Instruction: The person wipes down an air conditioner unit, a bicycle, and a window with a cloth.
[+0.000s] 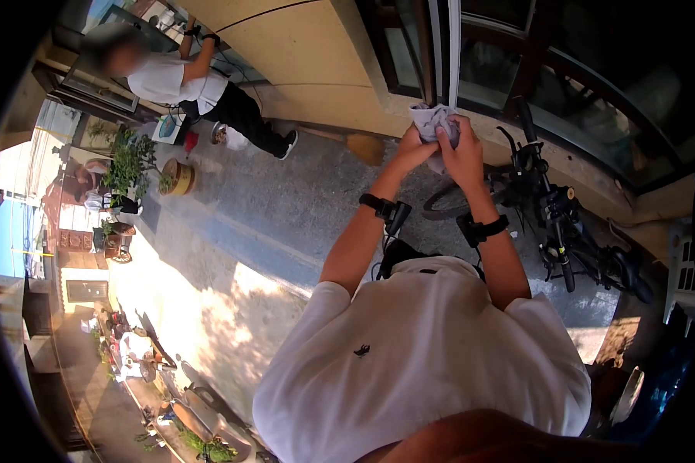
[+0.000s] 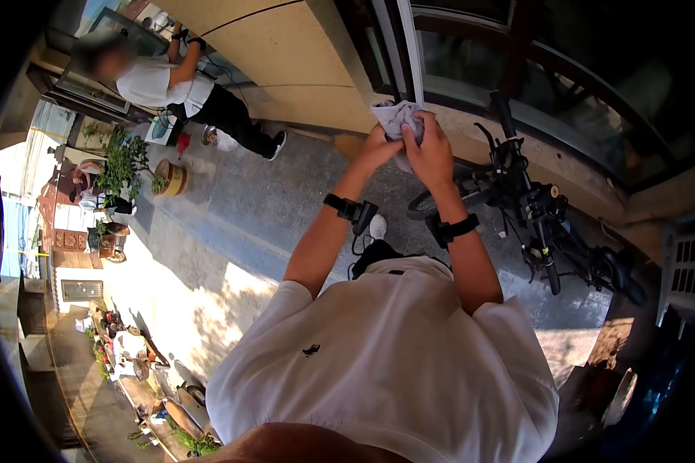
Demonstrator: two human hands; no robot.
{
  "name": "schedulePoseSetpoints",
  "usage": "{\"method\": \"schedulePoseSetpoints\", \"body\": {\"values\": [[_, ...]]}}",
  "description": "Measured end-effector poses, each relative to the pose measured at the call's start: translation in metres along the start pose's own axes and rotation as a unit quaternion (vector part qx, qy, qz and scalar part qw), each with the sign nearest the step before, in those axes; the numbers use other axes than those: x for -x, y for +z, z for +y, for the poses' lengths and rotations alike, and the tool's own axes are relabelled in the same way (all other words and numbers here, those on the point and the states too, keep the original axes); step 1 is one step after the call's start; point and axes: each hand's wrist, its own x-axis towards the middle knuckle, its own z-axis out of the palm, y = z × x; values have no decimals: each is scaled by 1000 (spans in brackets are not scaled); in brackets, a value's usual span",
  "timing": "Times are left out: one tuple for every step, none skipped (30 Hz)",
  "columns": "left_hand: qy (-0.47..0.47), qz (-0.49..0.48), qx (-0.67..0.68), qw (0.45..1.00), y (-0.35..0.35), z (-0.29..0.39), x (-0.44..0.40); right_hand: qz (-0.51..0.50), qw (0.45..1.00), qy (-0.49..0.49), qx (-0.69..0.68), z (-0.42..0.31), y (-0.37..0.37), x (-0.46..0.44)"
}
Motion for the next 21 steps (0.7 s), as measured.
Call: {"method": "schedulePoseSetpoints", "body": {"values": [[31,32,-14,999,1,15,-1,-1,1000,0,0,-13,-4,-4],[30,34,-14,999,1,31,-3,29,998,-36,-38,-26,-8,-8],[70,36,-12,997,1,47,-5,58,993,-72,-75,-37,-12,-10],[112,38,-10,993,0,60,-8,57,993,-71,-75,-46,-15,-11],[114,36,-10,993,-1,72,-9,58,993,-77,-66,-53,-17,-13],[115,35,-10,993,-1,75,-10,60,993,-83,-56,-57,-19,-15],[90,35,-14,995,1,76,-11,62,993,-84,-56,-50,-15,-15],[64,35,-20,997,1,79,-12,58,993,-75,-68,-37,-4,-16],[66,33,-21,997,4,71,-13,54,993,-65,-80,-24,6,-14],[45,51,-13,998,6,49,-14,55,993,-65,-80,-12,11,-9],[25,68,-4,997,5,29,-12,29,997,-33,-60,-1,15,-2],[23,66,-3,998,2,11,-9,3,999,0,-40,10,18,6],[-12,71,11,997,1,-9,-7,4,999,4,-35,22,20,13],[-50,73,26,996,7,-26,-2,-64,997,38,3,35,20,23],[-58,61,31,996,13,-36,6,-128,988,76,41,49,18,35],[-89,61,8,994,14,-43,14,-121,987,90,51,60,17,47],[-119,57,-16,991,15,-49,23,-179,977,96,71,71,17,60],[-124,38,-12,991,15,-54,30,-234,963,101,88,76,14,69],[-171,30,-8,985,13,-59,35,-221,964,117,97,73,7,75],[-221,20,-5,975,15,-63,44,-237,959,133,76,67,-2,84],[-230,-1,-2,973,19,-66,54,-253,955,147,53,65,-12,95]]}}
